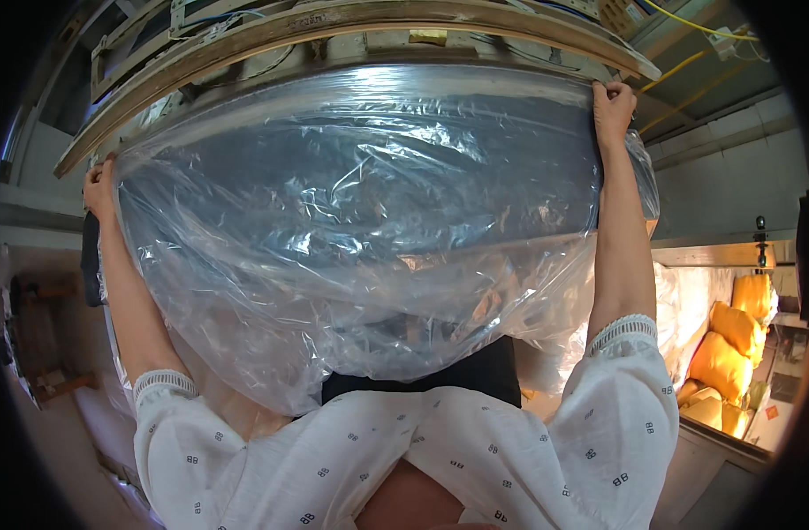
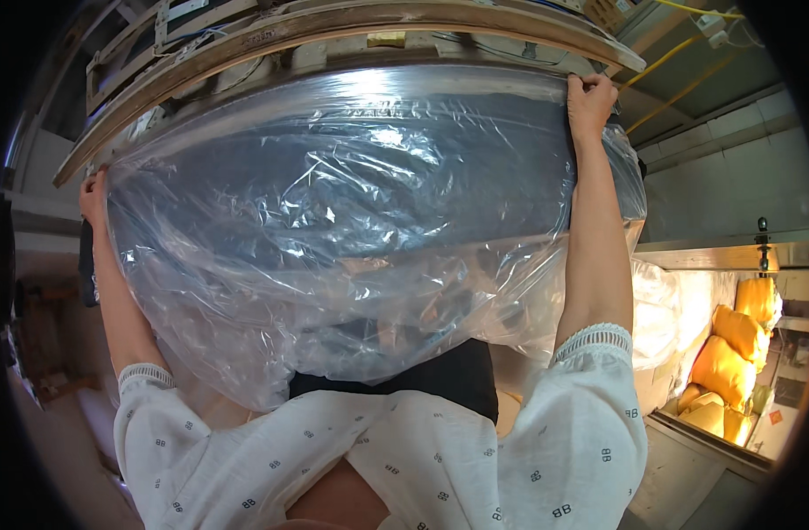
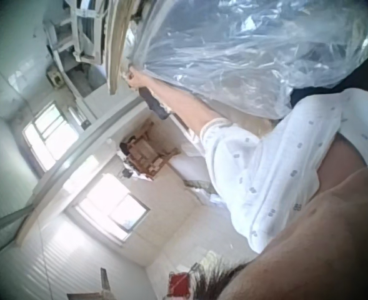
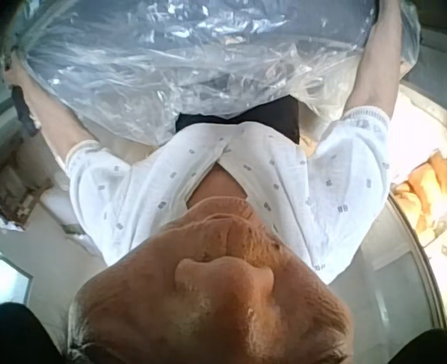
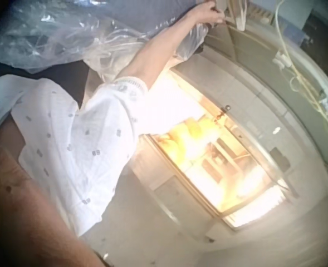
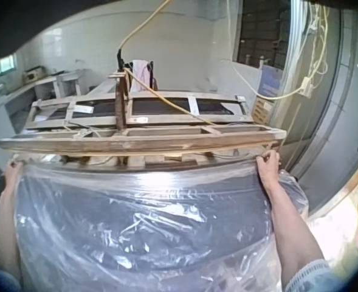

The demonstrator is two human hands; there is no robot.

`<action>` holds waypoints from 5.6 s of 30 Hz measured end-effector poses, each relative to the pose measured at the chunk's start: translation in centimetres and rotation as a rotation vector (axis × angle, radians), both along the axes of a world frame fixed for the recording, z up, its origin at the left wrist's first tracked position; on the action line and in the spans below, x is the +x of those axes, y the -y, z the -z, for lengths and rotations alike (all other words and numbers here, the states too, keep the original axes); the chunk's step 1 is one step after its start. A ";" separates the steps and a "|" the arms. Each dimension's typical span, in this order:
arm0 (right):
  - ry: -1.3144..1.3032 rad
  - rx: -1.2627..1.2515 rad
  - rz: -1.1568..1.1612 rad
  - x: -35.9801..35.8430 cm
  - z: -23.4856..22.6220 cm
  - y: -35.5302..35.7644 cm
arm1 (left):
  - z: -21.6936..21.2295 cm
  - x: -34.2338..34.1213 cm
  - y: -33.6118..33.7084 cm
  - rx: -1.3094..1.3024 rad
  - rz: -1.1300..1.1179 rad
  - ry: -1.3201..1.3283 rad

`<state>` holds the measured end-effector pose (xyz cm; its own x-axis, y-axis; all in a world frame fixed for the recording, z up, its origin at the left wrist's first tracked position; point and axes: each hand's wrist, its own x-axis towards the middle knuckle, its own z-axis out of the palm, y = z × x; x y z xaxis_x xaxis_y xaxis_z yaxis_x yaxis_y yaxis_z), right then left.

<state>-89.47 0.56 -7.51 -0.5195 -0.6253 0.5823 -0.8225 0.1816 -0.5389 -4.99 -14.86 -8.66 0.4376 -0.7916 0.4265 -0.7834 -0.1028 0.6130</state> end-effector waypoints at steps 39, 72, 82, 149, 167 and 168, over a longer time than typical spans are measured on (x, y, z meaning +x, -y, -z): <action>0.770 0.334 -0.700 14.1 -4.0 -12.1 | -10.2 12.0 -32.7 -0.035 -0.080 -0.382; 0.020 0.552 -0.672 9.4 -3.7 -6.8 | -4.9 -13.4 -28.8 0.092 0.619 -0.084; 0.171 -0.291 -0.295 12.7 0.0 -1.3 | -3.3 -16.5 -17.2 -0.125 0.387 -0.426; 0.762 0.072 -0.707 18.9 -3.8 -15.4 | -12.3 -39.7 -23.8 -0.079 1.195 0.310; 0.069 0.283 -0.302 10.2 -6.5 -15.0 | -6.2 -47.3 -15.9 0.258 0.999 -1.605; 0.062 0.292 -0.279 8.7 -4.9 -15.0 | -6.1 -45.0 -14.7 0.203 0.870 -1.475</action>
